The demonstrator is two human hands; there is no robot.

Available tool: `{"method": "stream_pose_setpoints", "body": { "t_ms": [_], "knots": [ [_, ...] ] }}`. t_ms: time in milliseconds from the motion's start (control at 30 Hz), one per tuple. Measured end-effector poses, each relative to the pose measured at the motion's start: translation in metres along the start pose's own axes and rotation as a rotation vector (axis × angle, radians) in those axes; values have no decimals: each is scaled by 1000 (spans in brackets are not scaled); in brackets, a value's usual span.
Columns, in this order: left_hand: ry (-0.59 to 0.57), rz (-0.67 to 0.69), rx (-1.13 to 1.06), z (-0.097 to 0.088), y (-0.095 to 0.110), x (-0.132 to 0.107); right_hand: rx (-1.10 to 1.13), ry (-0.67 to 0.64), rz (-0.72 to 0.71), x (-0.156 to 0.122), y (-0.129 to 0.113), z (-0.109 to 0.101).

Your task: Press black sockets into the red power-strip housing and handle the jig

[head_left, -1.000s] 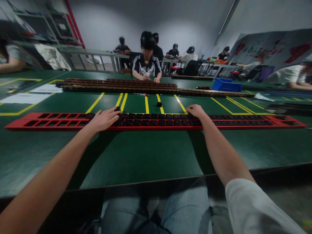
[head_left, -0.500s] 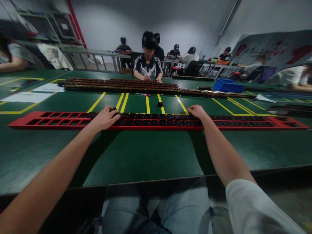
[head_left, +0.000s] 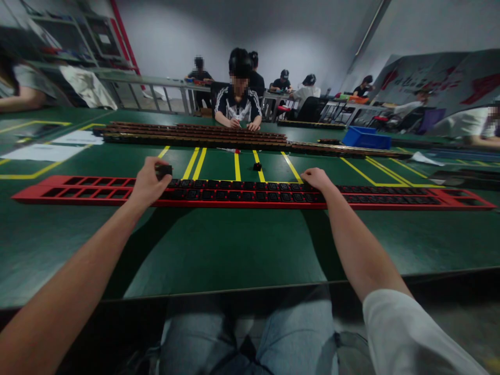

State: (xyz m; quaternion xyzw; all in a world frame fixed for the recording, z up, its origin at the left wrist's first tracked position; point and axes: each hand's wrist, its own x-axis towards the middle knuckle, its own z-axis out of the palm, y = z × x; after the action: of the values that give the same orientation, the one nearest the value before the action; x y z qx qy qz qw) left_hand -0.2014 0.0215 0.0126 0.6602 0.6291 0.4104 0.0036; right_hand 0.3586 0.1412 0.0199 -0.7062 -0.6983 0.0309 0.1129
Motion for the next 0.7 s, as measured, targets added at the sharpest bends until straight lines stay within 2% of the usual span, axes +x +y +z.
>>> {"method": "stream_pose_setpoints", "body": {
  "t_ms": [233, 400, 567, 700],
  "knots": [
    [3, 68, 122, -20, -16, 1, -24, 13, 7, 1, 0, 3],
    [0, 130, 101, -23, -19, 2, -30, 18, 2, 1, 0, 2],
    [-73, 5, 166, -19, -14, 1, -26, 18, -3, 0, 0, 1],
    [-96, -28, 188, -20, -15, 2, -30, 14, 8, 2, 0, 2]
  ]
}}
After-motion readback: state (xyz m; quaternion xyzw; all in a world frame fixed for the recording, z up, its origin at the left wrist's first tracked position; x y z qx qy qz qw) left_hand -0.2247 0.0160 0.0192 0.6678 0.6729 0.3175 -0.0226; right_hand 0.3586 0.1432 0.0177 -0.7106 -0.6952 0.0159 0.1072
